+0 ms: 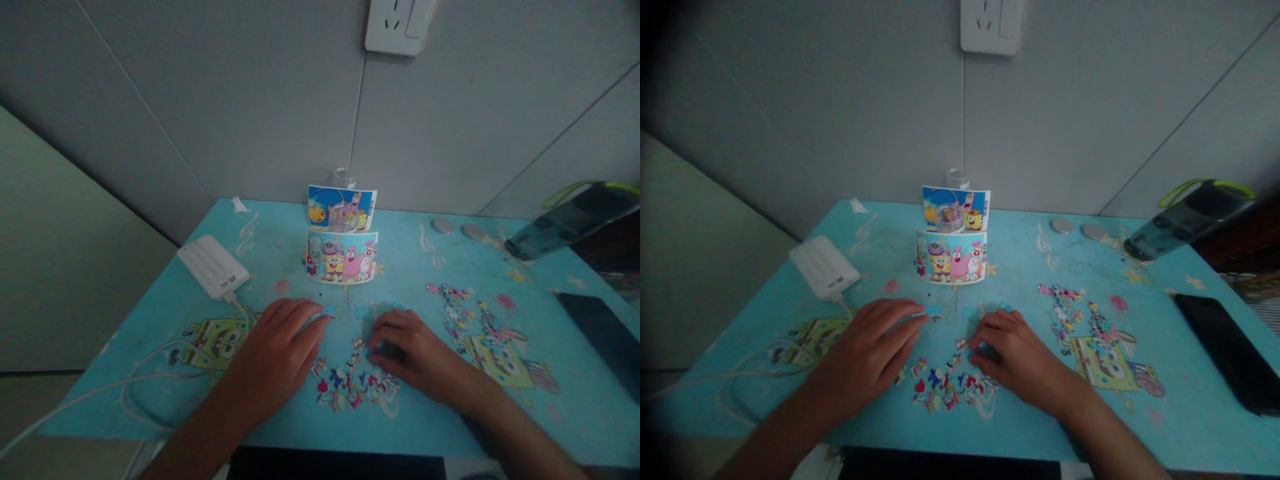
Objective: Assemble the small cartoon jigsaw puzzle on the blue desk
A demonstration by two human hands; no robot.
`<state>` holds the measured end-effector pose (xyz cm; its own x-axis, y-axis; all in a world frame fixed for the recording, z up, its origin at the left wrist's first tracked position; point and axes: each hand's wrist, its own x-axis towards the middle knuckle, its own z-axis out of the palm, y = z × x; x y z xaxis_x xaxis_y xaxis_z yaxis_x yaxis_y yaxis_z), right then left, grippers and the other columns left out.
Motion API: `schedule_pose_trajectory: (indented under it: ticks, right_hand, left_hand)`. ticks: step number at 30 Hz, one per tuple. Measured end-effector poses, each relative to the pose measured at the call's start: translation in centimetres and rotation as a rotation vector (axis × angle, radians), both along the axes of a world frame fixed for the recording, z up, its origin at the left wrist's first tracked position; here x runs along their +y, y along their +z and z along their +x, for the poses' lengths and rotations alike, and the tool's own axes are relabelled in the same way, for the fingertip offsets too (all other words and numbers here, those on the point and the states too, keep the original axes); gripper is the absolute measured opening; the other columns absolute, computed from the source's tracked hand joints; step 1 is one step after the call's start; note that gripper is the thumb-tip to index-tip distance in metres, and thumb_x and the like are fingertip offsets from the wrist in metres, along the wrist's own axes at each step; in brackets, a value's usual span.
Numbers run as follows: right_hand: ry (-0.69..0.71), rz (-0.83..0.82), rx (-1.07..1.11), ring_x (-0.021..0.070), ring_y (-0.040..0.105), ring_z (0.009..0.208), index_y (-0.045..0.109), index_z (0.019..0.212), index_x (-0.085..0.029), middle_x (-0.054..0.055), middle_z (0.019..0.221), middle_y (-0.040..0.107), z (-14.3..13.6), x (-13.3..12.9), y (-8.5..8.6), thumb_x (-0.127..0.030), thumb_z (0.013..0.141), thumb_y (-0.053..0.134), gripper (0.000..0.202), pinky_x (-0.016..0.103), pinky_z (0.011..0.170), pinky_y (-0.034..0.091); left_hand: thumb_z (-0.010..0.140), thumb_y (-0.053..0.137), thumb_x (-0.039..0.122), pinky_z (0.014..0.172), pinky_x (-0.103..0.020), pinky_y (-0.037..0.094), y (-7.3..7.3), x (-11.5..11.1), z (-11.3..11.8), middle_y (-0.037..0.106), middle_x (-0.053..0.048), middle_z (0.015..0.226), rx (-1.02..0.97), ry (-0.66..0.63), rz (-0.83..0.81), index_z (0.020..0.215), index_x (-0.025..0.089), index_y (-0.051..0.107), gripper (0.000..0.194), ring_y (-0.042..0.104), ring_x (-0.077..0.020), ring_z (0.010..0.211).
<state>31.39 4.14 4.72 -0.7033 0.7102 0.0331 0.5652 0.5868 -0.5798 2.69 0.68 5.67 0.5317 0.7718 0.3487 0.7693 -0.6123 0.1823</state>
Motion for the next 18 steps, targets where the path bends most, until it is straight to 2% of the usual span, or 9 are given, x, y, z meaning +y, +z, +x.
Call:
schedule_pose_trajectory:
  ticks: [3, 9, 14, 18]
  right_hand:
    - [-0.028, 0.009, -0.008, 0.0235, 0.063, 0.104, 0.069, 0.111, -0.026, 0.005, 0.106, 0.068, 0.3, 0.2, -0.3, -0.035, 0.094, 0.070, 0.018, 0.041, 0.092, 0.048]
    - [-0.035, 0.023, -0.019, 0.0224, 0.063, 0.098, 0.072, 0.110, -0.027, 0.005, 0.103, 0.069, 0.9, 0.7, -0.1, -0.033, 0.099, 0.064, 0.015, 0.040, 0.089, 0.049]
    - [-0.060, 0.045, -0.003, 0.0219, 0.064, 0.098, 0.073, 0.114, -0.027, 0.006, 0.105, 0.070, 1.6, 1.0, 0.2, -0.028, 0.101, 0.061, 0.018, 0.040, 0.090, 0.051]
    - [-0.102, 0.068, -0.003, 0.0227, 0.065, 0.097, 0.074, 0.113, -0.027, 0.007, 0.102, 0.070, 1.9, 1.1, 0.2, -0.028, 0.098, 0.065, 0.017, 0.040, 0.088, 0.053]
  left_hand:
    - [0.099, 0.052, 0.015, 0.101, -0.050, 0.049, -0.8, -0.8, -0.4, 0.065, -0.011, 0.125, -0.033, 0.049, -0.016, 0.126, 0.018, 0.063, 0.029, 0.058, -0.0279, 0.116]
    - [0.099, 0.052, 0.017, 0.102, -0.047, 0.047, -3.1, -2.5, -3.0, 0.065, -0.009, 0.126, -0.056, 0.091, -0.006, 0.130, 0.021, 0.061, 0.032, 0.059, -0.0262, 0.116]
    - [0.099, 0.052, 0.018, 0.105, -0.047, 0.045, -4.9, -2.4, -4.3, 0.063, -0.009, 0.132, -0.059, 0.125, 0.011, 0.133, 0.022, 0.059, 0.035, 0.058, -0.0272, 0.120]
    - [0.099, 0.052, 0.020, 0.107, -0.048, 0.045, -5.6, -2.1, -4.4, 0.061, -0.010, 0.137, -0.095, 0.133, -0.006, 0.137, 0.022, 0.057, 0.038, 0.057, -0.0276, 0.124]
